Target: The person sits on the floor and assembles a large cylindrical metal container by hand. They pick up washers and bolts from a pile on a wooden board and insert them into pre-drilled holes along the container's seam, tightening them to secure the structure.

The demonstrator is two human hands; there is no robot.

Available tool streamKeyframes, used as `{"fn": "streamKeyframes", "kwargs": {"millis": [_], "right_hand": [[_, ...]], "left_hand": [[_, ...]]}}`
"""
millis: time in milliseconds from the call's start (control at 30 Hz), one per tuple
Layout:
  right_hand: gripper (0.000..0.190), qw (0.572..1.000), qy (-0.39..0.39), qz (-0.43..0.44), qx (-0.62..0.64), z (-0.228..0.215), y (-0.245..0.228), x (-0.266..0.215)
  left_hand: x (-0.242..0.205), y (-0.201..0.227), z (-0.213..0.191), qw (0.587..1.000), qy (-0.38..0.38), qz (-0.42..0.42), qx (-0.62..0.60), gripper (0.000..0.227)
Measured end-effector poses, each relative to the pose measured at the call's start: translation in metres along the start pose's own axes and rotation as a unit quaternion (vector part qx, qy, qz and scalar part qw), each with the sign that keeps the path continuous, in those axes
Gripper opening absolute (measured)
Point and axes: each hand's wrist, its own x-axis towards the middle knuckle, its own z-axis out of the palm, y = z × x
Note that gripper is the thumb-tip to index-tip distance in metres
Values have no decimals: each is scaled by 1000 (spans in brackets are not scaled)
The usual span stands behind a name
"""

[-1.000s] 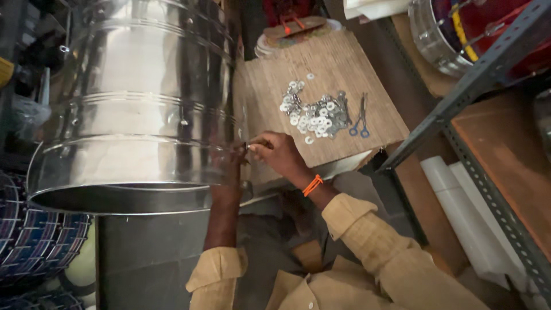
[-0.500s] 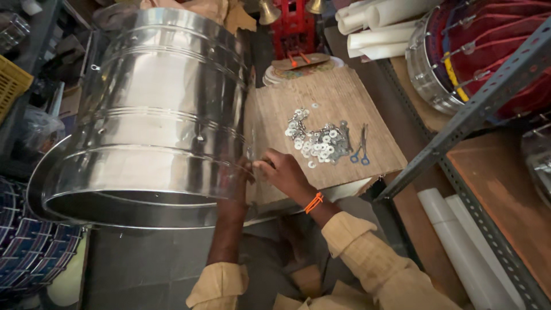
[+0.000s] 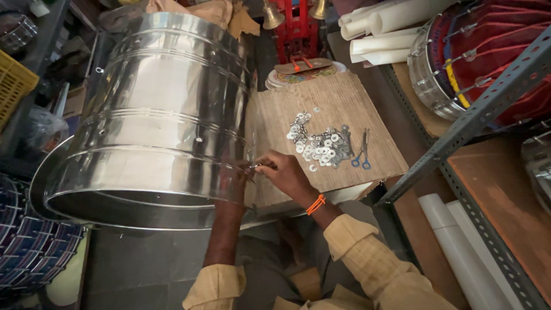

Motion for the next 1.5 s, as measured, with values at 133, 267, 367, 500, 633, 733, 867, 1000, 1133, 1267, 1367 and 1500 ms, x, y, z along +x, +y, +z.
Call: {"fn": "streamKeyframes", "kwargs": {"millis": [133, 267, 367, 500, 633, 733, 867, 1000, 1133, 1267, 1367, 1500], "right_hand": [[22, 993, -37, 95, 60, 1, -2, 5], [29, 994, -49, 100, 14, -3, -12, 7], [26, 996, -35, 59, -64, -6, -20, 8], [27, 997, -45, -68, -17, -20, -15, 4], [25, 993, -43, -60, -89, -15, 0, 1], [26, 989, -77, 98, -86, -12, -1, -2], [24, 995, -69, 48, -49, -9, -7, -8], [28, 997, -33, -71, 27, -6, -4, -8], [19, 995, -54, 80, -27, -4, 4, -9], [17, 997, -48, 42, 35, -2, 3, -5], [24, 997, -13, -39, 69, -1, 6, -11], [14, 997, -12, 45, 69, 4, 18, -11]], "left_hand": [[-11, -2, 4, 994, 25, -40, -100, 39], [-9, -4, 12, 982, 9, -141, -127, 39], [-7, 3, 12, 962, 7, -168, -213, 52], [-6, 12, 6, 995, 39, -46, -85, 59], [-12, 4, 14, 995, -56, -74, 36, 75], [-20, -5, 23, 996, -46, -81, 12, 73], [-30, -13, 30, 998, -5, -42, 40, 72], [-24, -7, 31, 919, 19, -231, -319, 68], [-18, 3, 20, 986, 0, -152, -69, 40], [-12, 16, 11, 949, 23, -233, -211, 27], [-10, 13, 11, 996, 47, 5, 73, 41], [-12, 9, 21, 953, 43, -151, -258, 32]]}}
